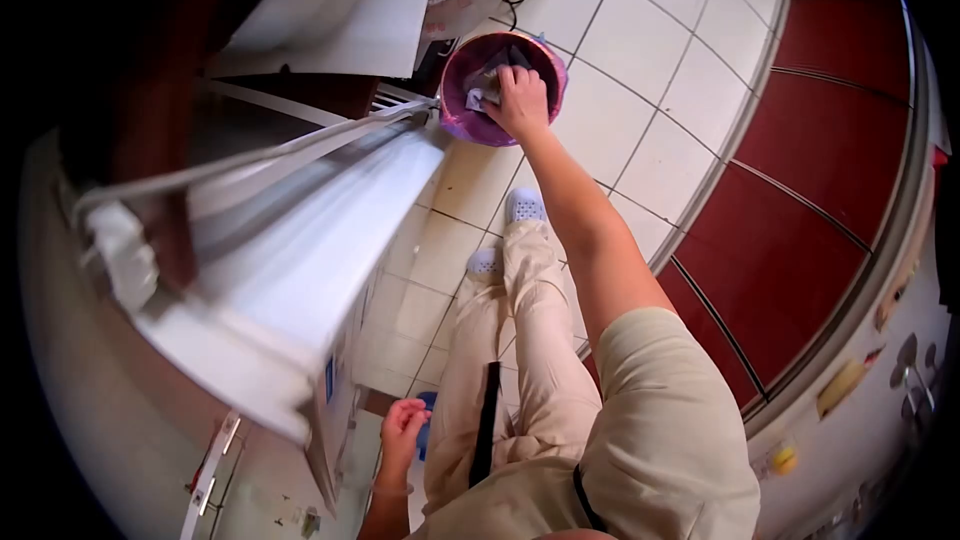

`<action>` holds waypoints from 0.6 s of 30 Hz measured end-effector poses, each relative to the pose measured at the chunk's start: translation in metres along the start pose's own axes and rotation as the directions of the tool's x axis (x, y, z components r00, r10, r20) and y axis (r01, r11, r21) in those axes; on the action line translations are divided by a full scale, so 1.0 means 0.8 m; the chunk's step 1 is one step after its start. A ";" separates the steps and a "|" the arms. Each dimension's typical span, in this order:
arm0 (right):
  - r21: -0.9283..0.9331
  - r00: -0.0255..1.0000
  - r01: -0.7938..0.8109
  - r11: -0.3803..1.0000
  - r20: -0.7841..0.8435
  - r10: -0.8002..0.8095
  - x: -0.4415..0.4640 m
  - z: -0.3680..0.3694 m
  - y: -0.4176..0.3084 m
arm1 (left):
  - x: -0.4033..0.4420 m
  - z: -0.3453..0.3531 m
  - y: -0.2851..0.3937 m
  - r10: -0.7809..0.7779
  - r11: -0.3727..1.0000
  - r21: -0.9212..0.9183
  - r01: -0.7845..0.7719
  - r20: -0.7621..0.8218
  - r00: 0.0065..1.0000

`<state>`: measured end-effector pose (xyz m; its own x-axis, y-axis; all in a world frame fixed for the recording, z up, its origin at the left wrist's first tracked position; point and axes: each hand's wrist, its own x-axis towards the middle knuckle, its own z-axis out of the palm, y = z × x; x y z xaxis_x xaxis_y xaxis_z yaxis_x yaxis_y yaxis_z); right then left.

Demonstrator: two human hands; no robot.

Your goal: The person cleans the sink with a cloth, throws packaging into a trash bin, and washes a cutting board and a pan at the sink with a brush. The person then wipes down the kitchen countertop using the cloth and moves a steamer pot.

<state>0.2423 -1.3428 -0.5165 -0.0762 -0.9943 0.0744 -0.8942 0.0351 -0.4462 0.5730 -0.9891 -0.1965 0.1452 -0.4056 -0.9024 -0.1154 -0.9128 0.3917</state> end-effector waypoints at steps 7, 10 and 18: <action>0.008 0.999 0.037 0.999 -0.035 -0.036 0.004 0.035 0.021 | 0.032 0.012 0.022 -0.060 0.998 -0.024 0.060 0.013 0.998; -0.174 0.956 -0.039 0.984 0.279 0.087 -0.006 0.031 0.026 | 0.040 0.016 0.037 -0.050 0.999 -0.018 0.050 0.033 0.998; -0.022 0.875 -0.313 0.950 0.383 0.297 -0.030 -0.014 0.019 | 0.009 0.010 0.056 0.075 0.996 -0.050 -0.070 0.102 0.992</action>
<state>0.2254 -1.3170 -0.5151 -0.1632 -0.8978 -0.4091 -0.8350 0.3465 -0.4273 0.5612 -1.0329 -0.1870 0.0352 -0.4662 -0.8840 -0.0765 -0.8832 0.4627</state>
